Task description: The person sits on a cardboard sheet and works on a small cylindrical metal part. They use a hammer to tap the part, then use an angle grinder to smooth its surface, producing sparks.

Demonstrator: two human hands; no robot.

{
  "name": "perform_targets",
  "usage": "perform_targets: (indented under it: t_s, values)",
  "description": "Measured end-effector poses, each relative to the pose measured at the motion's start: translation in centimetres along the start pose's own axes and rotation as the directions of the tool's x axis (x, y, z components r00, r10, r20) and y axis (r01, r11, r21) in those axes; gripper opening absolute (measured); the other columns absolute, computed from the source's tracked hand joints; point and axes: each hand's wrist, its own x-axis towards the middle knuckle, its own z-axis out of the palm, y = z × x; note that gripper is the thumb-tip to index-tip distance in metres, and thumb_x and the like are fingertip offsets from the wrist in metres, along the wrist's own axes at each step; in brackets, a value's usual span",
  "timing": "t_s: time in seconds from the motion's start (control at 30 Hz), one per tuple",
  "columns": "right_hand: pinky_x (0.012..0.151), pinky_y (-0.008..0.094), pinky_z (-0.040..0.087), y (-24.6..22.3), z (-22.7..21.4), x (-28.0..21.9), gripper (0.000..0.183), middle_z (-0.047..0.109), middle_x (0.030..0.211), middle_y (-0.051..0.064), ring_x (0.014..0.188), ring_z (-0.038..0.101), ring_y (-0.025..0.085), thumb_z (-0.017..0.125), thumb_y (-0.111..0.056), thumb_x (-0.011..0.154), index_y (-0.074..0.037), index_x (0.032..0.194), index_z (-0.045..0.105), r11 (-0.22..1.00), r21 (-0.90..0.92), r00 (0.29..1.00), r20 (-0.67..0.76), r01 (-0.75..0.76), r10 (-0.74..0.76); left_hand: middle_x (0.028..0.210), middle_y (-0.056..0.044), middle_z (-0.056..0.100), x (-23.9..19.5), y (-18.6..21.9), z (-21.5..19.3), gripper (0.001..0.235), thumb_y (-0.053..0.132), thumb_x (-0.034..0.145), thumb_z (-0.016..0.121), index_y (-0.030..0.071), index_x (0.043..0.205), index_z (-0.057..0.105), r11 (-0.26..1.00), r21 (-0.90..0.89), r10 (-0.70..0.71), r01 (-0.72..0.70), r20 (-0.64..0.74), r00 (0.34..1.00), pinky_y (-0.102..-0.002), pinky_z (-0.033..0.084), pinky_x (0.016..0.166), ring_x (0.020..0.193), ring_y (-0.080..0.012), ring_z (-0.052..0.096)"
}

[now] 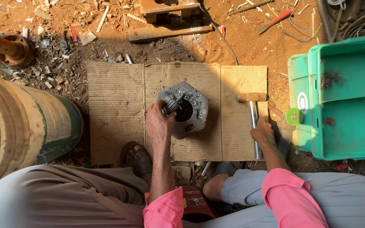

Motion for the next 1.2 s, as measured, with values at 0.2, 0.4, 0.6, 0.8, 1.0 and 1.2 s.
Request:
perform_targets:
  t_s: [0.2, 0.4, 0.6, 0.8, 1.0, 1.2]
  values:
    - [0.092, 0.043, 0.056, -9.6, -4.6, -1.9, 0.023, 0.072, 0.115, 0.016, 0.109, 0.069, 0.026, 0.068, -0.023, 0.093, -0.004, 0.106, 0.071, 0.93, 0.154, 0.898, 0.251, 0.332, -0.362, 0.109, -0.012, 0.071, 0.6, -1.6, 2.3, 0.049, 0.021, 0.075, 0.09, 0.006, 0.115, 0.066, 0.954, -0.176, -0.213, 0.243, 0.171, 0.962, -0.04, 0.055, 0.088, 0.098, -0.025, 0.068]
    - [0.081, 0.039, 0.059, -18.4, -2.7, -8.8, 0.045, 0.071, 0.117, 0.012, 0.098, 0.072, 0.023, 0.051, -0.044, 0.101, -0.01, 0.13, 0.059, 0.776, 0.564, 0.708, 0.424, 0.282, -0.565, 0.099, -0.008, 0.061, -0.7, -1.9, 7.2, 0.041, 0.032, 0.098, 0.064, 0.002, 0.125, 0.053, 0.509, -0.699, -0.353, 0.502, 0.362, 0.863, -0.037, 0.052, 0.075, 0.08, -0.0181, 0.058]
    - [0.08, 0.042, 0.057, -18.6, -1.2, -9.2, 0.048, 0.074, 0.114, 0.016, 0.098, 0.073, 0.026, 0.048, -0.046, 0.103, -0.009, 0.131, 0.06, 0.882, 0.415, 0.814, 0.42, 0.221, -0.401, 0.103, -0.011, 0.051, -4.7, 1.4, 10.7, 0.049, 0.045, 0.108, 0.037, 0.002, 0.127, 0.049, 0.277, -0.873, -0.363, 0.402, 0.292, 0.885, -0.04, 0.045, 0.082, 0.09, -0.0203, 0.051]
    - [0.071, 0.035, 0.059, -17.1, -0.5, -6.7, 0.042, 0.077, 0.098, 0.016, 0.086, 0.075, 0.019, 0.068, -0.038, 0.095, -0.002, 0.116, 0.068, 0.83, 0.393, 0.828, 0.238, 0.395, -0.507, 0.13, -0.016, 0.045, -7.5, 4.8, 10.2, 0.056, 0.048, 0.105, 0.036, 0.0, 0.132, 0.05, 0.437, -0.847, -0.364, 0.302, 0.141, 0.921, -0.04, 0.042, 0.101, 0.115, -0.0259, 0.051]
    - [0.057, 0.038, 0.05, -17.6, -3.3, -4.8, 0.031, 0.076, 0.083, 0.014, 0.062, 0.066, 0.026, 0.059, -0.033, 0.101, -0.007, 0.109, 0.074, 0.951, 0.22, 0.872, 0.394, 0.218, -0.291, 0.096, -0.016, 0.065, -4.7, 3.0, 7.5, 0.052, 0.048, 0.104, 0.041, 0.001, 0.103, 0.063, 0.682, -0.621, -0.331, 0.387, 0.21, 0.92, -0.042, 0.045, 0.081, 0.087, -0.0269, 0.06]
    - [0.062, 0.038, 0.049, -17.9, -8.7, -6.4, 0.02, 0.071, 0.085, 0.014, 0.068, 0.065, 0.022, 0.062, -0.022, 0.105, -0.005, 0.1, 0.071, 0.581, 0.027, 0.57, -0.232, 0.814, -0.788, 0.082, -0.009, 0.053, -0.5, -2.5, 6.1, 0.047, 0.041, 0.109, 0.047, 0.0, 0.09, 0.059, 0.771, -0.63, -0.275, 0.097, -0.192, 0.942, -0.042, 0.042, 0.07, 0.078, -0.0212, 0.05]
